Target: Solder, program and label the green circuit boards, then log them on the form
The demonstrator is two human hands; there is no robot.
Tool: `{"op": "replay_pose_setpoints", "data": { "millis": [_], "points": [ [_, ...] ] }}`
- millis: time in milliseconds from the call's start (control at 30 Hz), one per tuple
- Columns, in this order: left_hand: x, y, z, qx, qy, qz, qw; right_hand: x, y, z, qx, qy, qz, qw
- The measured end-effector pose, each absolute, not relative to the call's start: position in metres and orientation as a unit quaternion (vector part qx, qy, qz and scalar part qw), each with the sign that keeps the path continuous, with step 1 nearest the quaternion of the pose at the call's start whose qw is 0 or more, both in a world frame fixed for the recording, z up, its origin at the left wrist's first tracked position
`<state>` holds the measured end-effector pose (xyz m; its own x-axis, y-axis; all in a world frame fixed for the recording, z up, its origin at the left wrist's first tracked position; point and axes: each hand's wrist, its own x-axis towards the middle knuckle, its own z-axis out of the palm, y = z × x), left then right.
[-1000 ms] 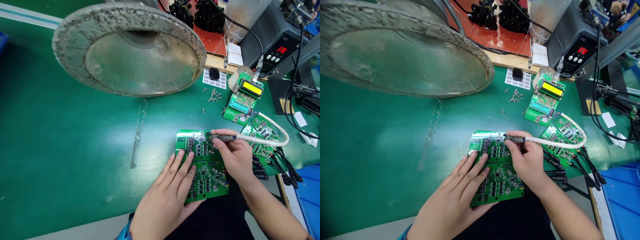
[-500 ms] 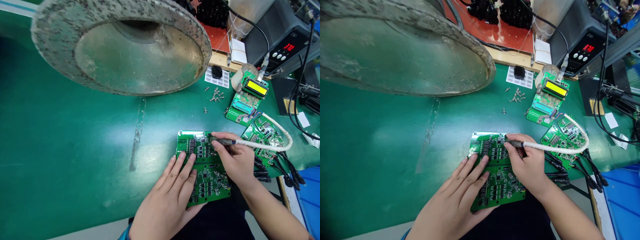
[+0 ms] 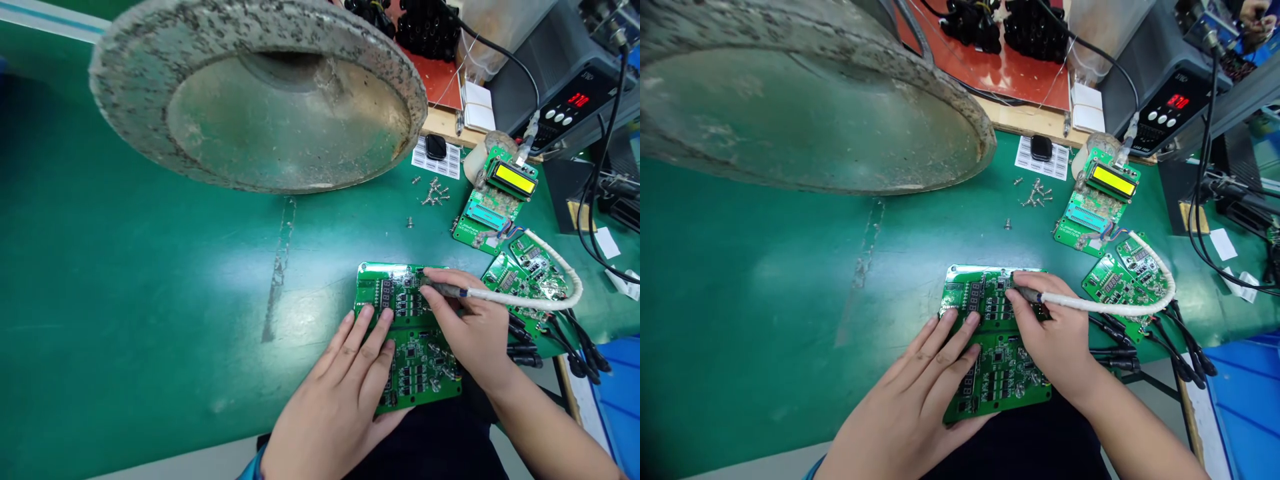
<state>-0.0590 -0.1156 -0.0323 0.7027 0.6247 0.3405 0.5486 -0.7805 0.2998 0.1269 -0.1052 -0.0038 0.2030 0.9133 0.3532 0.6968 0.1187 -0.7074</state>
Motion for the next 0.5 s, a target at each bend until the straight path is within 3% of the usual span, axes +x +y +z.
{"op": "replay_pose_setpoints", "data": {
  "millis": [167, 500],
  "points": [
    [-0.0591, -0.1137, -0.0312, 0.923, 0.311, 0.216, 0.072, 0.1255, -0.1017, -0.0005, -0.698, -0.587, 0.166, 0.375],
    [-0.0641, -0.1061, -0.0395, 0.938, 0.259, 0.231, 0.007, 0.1179, -0.0947, -0.0036, -0.726, -0.544, 0.182, 0.378]
  ]
}}
